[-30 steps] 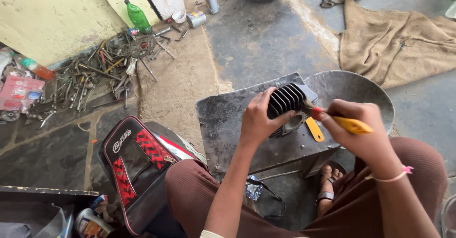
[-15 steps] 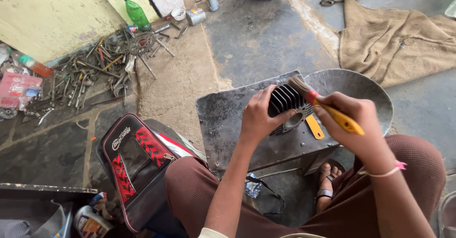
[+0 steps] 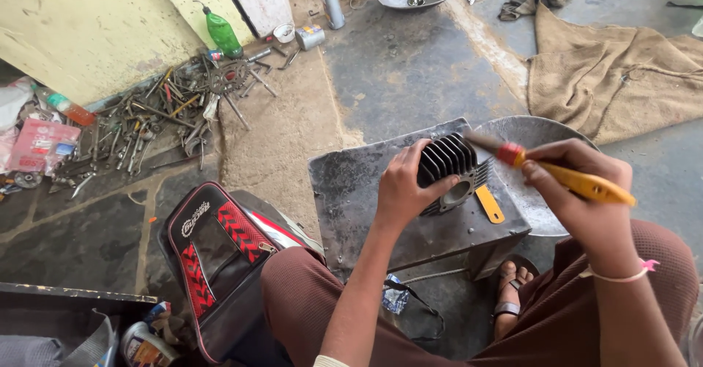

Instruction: Cleaning a motorcycle engine cylinder using a wire brush and a scraper to remove dirt and carbon.

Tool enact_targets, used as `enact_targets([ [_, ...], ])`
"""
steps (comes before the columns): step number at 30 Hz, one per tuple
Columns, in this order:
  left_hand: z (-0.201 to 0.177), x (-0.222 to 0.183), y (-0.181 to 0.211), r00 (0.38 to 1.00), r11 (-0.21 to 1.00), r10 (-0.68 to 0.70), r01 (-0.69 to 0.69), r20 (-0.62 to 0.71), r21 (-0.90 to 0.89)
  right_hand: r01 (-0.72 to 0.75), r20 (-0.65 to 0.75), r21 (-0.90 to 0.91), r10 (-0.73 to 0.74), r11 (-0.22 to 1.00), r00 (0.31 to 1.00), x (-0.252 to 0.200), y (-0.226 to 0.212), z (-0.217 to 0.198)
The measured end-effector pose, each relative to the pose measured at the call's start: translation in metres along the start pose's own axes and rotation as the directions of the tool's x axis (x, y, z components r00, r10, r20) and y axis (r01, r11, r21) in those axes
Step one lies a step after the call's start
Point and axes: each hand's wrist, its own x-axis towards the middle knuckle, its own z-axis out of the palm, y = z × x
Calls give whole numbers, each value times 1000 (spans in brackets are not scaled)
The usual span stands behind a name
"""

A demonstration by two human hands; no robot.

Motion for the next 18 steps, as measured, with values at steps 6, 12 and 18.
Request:
enact_targets([
  [6,5,-1,-5,1000,1000,2,-2,5,22,100,-113,-80,-108,992,988,3,-3,9],
  [12,4,-1,-4,1000,1000,-5,5,2,24,90,-53,-161,-100,983,994,6,-9,22],
  [18,3,-2,-3,1000,1000,11,-11,-16,24,129,-20,-203,-136,971,991,7,-12,27],
])
